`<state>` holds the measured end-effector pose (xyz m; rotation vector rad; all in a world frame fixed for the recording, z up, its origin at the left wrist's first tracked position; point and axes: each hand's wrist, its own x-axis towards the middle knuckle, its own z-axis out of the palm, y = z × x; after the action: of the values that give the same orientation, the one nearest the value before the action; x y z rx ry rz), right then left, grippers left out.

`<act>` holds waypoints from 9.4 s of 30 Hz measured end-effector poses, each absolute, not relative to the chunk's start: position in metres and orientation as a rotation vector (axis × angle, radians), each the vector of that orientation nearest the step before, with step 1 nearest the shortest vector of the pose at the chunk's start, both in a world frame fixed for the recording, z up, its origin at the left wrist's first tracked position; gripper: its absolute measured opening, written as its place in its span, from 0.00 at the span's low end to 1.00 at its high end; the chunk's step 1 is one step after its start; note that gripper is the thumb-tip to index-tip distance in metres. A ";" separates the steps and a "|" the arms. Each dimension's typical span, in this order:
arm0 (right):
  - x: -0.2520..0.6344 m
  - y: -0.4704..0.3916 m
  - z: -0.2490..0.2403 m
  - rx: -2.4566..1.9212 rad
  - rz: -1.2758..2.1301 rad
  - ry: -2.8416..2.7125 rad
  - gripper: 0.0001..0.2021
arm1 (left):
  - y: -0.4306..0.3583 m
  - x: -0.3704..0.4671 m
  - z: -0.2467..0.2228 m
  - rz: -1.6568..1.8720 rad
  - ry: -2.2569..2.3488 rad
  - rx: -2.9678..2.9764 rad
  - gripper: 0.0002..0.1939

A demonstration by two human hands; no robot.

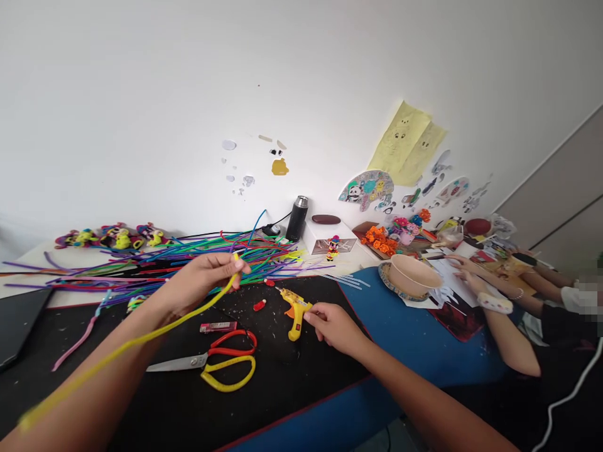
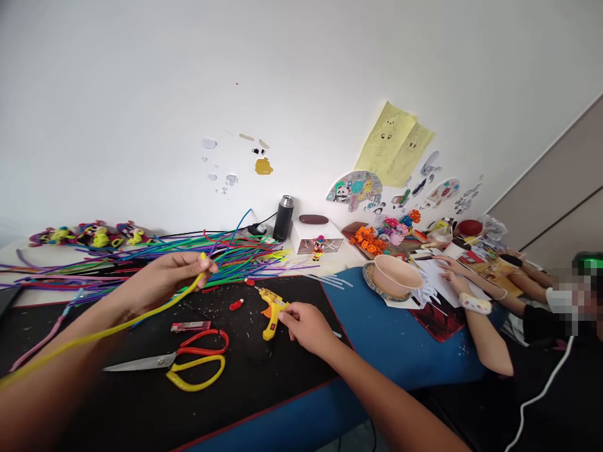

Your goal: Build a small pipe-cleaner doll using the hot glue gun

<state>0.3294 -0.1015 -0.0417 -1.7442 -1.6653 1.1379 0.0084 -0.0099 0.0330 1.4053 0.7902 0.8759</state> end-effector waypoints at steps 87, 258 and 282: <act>0.218 -0.033 -0.033 -0.867 1.433 -1.067 0.28 | -0.004 0.013 0.024 0.991 1.015 1.177 0.20; 0.221 -0.046 -0.026 -1.146 1.021 -1.258 0.32 | -0.008 0.016 0.020 1.013 0.859 0.929 0.17; 0.223 -0.046 -0.023 -1.165 1.004 -1.289 0.33 | -0.009 0.016 0.022 1.011 0.883 0.943 0.18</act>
<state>0.2228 -0.0464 -0.0234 -1.1647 -1.2885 1.0041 0.0165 -0.0092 0.0219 0.9426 0.8825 1.0112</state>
